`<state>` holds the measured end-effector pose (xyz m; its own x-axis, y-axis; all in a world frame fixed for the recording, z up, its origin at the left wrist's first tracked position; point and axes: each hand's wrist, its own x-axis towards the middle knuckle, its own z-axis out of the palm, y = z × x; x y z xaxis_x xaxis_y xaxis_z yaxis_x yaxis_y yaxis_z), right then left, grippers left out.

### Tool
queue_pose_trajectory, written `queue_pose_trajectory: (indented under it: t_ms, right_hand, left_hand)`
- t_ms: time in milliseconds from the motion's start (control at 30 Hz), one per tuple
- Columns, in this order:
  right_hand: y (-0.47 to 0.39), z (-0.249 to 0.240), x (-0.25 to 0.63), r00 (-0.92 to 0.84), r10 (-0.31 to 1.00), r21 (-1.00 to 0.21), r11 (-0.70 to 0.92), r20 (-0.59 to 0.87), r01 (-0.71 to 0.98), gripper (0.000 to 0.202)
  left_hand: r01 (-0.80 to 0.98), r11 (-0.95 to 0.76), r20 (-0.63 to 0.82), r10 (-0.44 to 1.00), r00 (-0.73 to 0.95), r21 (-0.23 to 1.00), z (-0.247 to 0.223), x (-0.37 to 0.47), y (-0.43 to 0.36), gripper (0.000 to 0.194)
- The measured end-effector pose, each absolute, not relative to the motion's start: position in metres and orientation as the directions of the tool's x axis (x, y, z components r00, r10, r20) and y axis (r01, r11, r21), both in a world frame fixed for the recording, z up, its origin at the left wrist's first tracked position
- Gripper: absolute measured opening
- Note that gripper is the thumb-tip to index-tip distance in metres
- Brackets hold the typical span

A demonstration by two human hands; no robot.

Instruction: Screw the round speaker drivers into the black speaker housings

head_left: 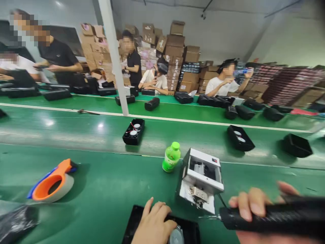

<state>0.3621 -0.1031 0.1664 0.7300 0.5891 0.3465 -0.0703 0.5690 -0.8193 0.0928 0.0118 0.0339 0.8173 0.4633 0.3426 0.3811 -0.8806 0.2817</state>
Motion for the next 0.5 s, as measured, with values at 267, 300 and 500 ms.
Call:
queue_pose_trajectory:
  t_ms: [267, 300, 500]
  right_hand:
    - [-0.059, 0.195, 0.310, 0.528, 0.598, -0.765, 0.622, 0.602, 0.167, 0.089]
    - [-0.057, 0.190, 0.310, 0.490, 0.615, -0.766, 0.612, 0.617, 0.196, 0.087]
    - [-0.045, 0.167, 0.308, 0.428, 0.719, -0.828, 0.540, 0.547, 0.152, 0.082]
  left_hand:
    - [0.455, -0.746, -0.060, 0.491, 0.869, 0.486, 0.097, 0.086, 0.015, 0.055]
    - [0.472, -0.727, -0.094, 0.496, 0.863, 0.499, 0.098, 0.088, 0.013, 0.055]
    - [0.474, -0.692, -0.088, 0.515, 0.853, 0.545, 0.097, 0.086, 0.007, 0.055]
